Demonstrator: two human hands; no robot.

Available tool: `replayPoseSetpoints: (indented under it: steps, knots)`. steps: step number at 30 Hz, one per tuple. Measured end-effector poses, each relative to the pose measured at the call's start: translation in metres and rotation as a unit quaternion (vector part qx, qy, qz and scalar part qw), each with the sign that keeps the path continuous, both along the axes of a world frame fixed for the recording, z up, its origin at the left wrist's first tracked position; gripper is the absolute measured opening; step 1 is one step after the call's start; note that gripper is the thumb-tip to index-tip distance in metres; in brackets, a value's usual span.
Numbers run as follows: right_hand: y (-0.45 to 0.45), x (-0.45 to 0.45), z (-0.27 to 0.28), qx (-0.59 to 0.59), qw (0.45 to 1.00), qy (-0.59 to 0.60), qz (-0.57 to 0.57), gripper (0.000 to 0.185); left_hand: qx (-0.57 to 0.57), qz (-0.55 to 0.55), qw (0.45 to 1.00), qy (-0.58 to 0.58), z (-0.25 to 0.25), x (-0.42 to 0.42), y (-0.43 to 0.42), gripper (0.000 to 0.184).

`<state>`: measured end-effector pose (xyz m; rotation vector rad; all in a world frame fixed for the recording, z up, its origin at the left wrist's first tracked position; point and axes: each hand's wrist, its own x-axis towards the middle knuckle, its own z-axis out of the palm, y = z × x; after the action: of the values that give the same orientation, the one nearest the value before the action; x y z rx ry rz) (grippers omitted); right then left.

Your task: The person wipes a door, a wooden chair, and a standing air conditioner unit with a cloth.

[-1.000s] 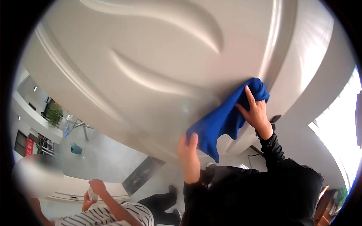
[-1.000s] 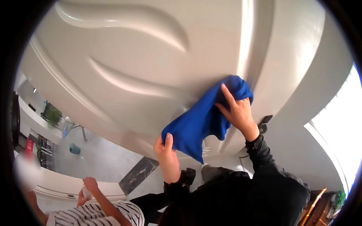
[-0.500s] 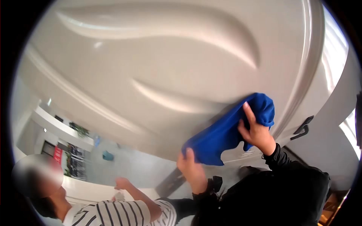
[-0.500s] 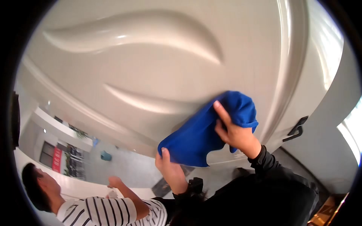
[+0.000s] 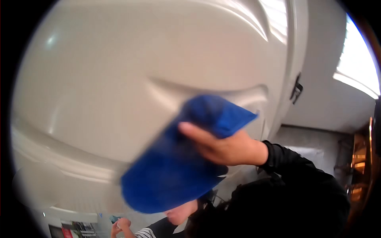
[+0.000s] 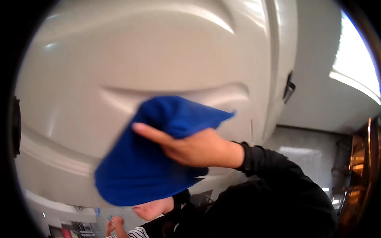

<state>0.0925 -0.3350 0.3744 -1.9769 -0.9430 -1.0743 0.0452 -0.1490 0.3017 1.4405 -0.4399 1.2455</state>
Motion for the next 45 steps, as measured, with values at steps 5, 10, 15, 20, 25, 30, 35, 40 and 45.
replayPoseSetpoints:
  steps: [5,10,15,20,25,30,35,40,45]
  knots:
    - [0.056,-0.027,0.035,0.121,0.991,0.019,-0.050,0.067,0.079,0.046,0.995,0.037,0.018,-0.016,0.007,0.057]
    - [0.019,-0.028,0.010,0.096,0.993,0.058,0.043,0.066,0.111,0.038,0.992,0.044,0.003,-0.013,-0.022,0.058]
    - [-0.027,-0.034,-0.029,0.090,0.995,-0.031,-0.022,0.065,0.089,-0.021,0.996,0.022,0.000,-0.023,-0.073,0.058]
    - [-0.095,-0.043,-0.116,0.129,0.989,0.068,0.018,0.055,0.292,0.205,0.934,-0.014,-0.049,-0.030,-0.137,0.043]
    - [-0.178,-0.055,-0.194,0.176,0.958,0.173,-0.148,0.060,0.398,0.033,0.904,0.155,-0.099,-0.035,-0.220,0.031]
    - [-0.207,-0.041,-0.207,0.234,0.948,0.175,-0.129,0.062,0.354,0.042,0.927,0.118,-0.092,-0.036,-0.249,0.024]
    - [-0.170,-0.040,-0.194,0.182,0.983,0.013,-0.013,0.064,0.326,0.293,0.878,0.194,-0.080,-0.074,-0.205,0.032]
    - [-0.138,-0.061,-0.168,0.079,0.989,-0.020,0.122,0.069,0.209,0.412,0.858,0.224,-0.080,-0.090,-0.167,0.029]
    - [-0.092,-0.088,-0.206,0.039,0.991,0.030,0.121,0.066,0.150,0.411,0.874,0.214,-0.081,-0.080,-0.137,0.018]
